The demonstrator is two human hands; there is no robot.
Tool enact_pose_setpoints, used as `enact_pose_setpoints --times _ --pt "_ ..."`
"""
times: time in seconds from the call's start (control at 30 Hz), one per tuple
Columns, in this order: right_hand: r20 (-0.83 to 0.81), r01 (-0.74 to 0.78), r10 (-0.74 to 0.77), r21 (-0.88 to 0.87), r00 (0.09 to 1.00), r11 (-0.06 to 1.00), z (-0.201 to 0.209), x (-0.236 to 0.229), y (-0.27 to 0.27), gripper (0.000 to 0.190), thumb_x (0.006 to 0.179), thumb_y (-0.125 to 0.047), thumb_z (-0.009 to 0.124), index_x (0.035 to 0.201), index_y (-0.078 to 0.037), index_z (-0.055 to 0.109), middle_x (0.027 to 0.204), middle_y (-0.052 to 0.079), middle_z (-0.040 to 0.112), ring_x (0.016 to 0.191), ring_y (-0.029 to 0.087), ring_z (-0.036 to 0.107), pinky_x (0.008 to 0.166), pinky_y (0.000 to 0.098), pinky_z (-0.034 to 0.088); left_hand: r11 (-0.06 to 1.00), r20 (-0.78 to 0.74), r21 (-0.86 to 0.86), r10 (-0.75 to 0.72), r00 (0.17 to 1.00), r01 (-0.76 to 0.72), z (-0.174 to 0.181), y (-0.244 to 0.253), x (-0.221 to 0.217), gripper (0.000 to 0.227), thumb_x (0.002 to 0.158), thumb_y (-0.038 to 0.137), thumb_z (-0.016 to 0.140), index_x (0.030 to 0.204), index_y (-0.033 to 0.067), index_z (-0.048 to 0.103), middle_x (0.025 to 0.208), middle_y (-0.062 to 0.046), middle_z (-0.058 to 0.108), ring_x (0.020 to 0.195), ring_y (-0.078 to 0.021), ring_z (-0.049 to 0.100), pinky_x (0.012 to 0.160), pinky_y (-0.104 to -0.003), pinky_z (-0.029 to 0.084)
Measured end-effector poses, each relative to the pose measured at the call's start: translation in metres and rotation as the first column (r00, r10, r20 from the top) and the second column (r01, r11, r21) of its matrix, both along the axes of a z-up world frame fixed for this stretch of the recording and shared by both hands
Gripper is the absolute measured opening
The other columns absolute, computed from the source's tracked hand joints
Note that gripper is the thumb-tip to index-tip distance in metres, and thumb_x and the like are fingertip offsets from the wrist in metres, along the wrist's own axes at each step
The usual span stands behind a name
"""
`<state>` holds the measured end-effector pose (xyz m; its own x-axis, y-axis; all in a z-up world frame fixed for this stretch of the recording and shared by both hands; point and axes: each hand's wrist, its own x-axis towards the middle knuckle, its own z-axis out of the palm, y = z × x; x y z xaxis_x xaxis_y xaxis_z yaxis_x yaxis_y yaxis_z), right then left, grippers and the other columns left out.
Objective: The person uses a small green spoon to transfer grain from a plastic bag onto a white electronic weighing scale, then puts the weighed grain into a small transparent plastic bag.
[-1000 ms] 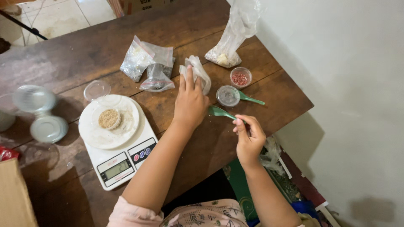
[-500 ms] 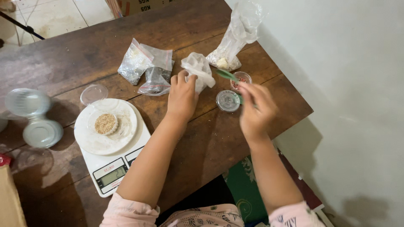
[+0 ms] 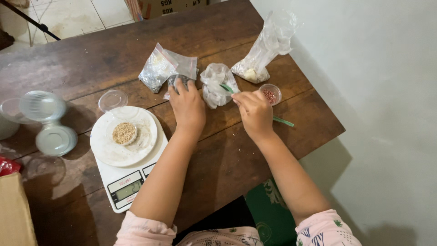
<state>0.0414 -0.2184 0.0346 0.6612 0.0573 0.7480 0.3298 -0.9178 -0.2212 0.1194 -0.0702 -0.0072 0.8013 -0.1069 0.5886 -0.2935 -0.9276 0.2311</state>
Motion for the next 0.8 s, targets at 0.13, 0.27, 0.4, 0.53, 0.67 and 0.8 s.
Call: enact_pose_setpoints --times 0.13,0.27,0.4,0.53,0.67,0.8 --pt "-0.041 -0.011 0.012 0.029 0.999 1.000 0.002 -0.001 -0.001 0.006 0.076 -0.009 0.064 0.078 -0.014 0.066 0.073 0.000 0.063 0.066 0.021 0.056 0.062 0.0294 0.047 0.991 0.085 0.112 0.063 0.994 -0.073 -0.005 0.000 0.011 0.034 0.076 0.009 0.052 0.109 -0.0001 0.051 0.102 -0.018 0.050 0.080 -0.0289 0.053 0.069 -0.036 0.045" --pt "-0.060 -0.017 0.019 0.039 0.998 0.999 -0.001 -0.001 0.002 0.007 0.077 -0.011 0.063 0.080 -0.017 0.066 0.075 -0.002 0.063 0.067 0.020 0.056 0.063 0.0283 0.047 0.993 0.012 0.044 -0.113 0.994 0.112 0.008 -0.002 0.015 0.013 0.066 0.001 0.056 0.079 0.0037 0.058 0.084 -0.011 0.054 0.073 -0.0246 0.055 0.066 -0.030 0.044" --pt "-0.080 0.000 0.001 0.021 0.997 1.000 -0.006 0.000 0.006 0.008 0.076 -0.012 0.063 0.079 -0.018 0.066 0.075 -0.003 0.063 0.067 0.018 0.057 0.064 0.0274 0.047 0.948 -0.005 -0.183 -0.266 0.964 0.261 -0.002 -0.022 0.024 0.018 0.063 -0.005 0.060 0.081 0.0000 0.058 0.087 -0.013 0.055 0.076 -0.0251 0.057 0.071 -0.028 0.045" --pt "-0.106 -0.002 0.006 0.036 0.994 0.999 -0.001 -0.003 0.008 0.008 0.075 -0.012 0.065 0.079 -0.019 0.066 0.074 -0.003 0.063 0.065 0.019 0.057 0.062 0.0282 0.047 0.942 -0.008 -0.022 -0.334 0.942 0.334 -0.028 -0.036 0.031 0.026 0.060 0.003 0.068 0.085 0.0044 0.059 0.087 -0.010 0.057 0.078 -0.0211 0.059 0.073 -0.027 0.047" --pt "-0.059 -0.015 0.023 0.119 0.998 0.993 0.006 -0.008 0.003 0.010 0.076 -0.006 0.064 0.083 -0.014 0.067 0.076 0.001 0.063 0.067 0.021 0.058 0.062 0.0306 0.047 0.937 -0.172 -0.054 -0.349 0.921 0.345 -0.007 -0.025 0.009 0.046 0.060 0.021 0.073 0.100 0.0102 0.053 0.094 -0.007 0.057 0.087 -0.0258 0.055 0.074 -0.035 0.045" --pt "0.011 -0.018 0.016 0.234 1.000 0.972 0.004 -0.013 -0.008 0.011 0.077 -0.002 0.065 0.084 -0.011 0.067 0.076 0.004 0.063 0.070 0.023 0.060 0.063 0.0316 0.047 0.954 -0.221 -0.028 -0.298 0.929 0.300 0.027 -0.011 -0.021 0.058 0.062 0.033 0.072 0.111 0.0122 0.049 0.107 -0.009 0.052 0.094 -0.0292 0.050 0.075 -0.040 0.041"
